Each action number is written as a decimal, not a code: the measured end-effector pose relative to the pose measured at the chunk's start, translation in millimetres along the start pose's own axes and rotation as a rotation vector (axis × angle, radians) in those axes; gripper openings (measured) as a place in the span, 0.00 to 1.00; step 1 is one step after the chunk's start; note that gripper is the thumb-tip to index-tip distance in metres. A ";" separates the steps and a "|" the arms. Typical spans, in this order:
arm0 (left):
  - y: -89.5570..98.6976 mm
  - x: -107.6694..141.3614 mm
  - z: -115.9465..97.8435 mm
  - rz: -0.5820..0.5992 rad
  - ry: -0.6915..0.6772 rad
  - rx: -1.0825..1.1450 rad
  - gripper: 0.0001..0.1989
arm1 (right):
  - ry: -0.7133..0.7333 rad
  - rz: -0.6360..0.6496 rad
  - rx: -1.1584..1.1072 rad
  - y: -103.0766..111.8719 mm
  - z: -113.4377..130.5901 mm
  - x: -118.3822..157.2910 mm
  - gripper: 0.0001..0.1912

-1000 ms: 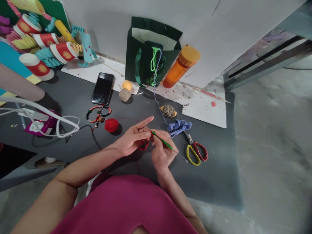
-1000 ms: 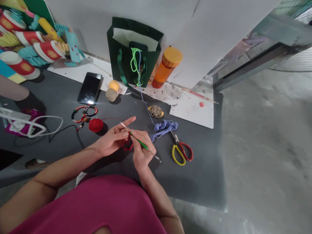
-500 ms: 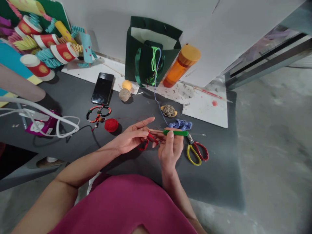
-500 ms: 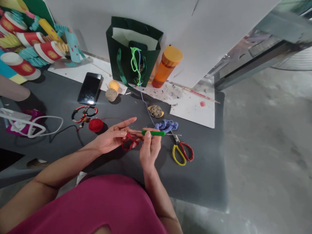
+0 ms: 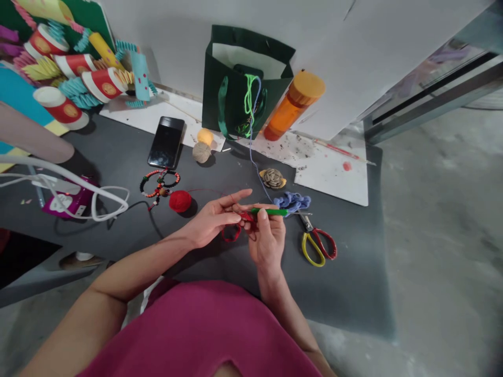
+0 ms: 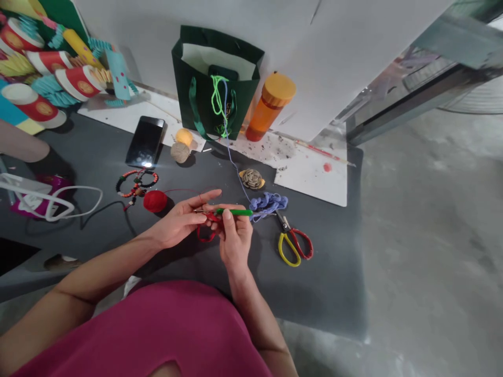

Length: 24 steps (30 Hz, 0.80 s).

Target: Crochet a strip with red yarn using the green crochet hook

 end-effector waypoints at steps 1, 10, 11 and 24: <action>0.9 -0.7 0.5 0.001 -0.002 -0.007 0.27 | 0.003 0.000 0.008 1.0 0.2 -1.0 0.21; 0.1 -0.1 -4.7 -0.070 -0.115 -0.166 0.26 | 0.083 -0.045 0.047 7.8 1.6 -5.1 0.18; -0.1 0.1 -5.4 -0.074 -0.119 -0.173 0.26 | 0.086 -0.044 0.051 8.2 2.1 -5.4 0.18; 0.3 0.3 -6.3 -0.078 -0.128 -0.219 0.27 | 0.171 -0.019 0.131 13.8 6.0 -4.2 0.13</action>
Point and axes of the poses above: each hand's wrist, its own x-axis away from the middle knuckle, its own y-axis out of the back of the hand, z = x × y, the point moved 1 cm from there along -x, towards the middle knuckle, and after that the axes turned 4 degrees about -z, right-handed, at the moved point
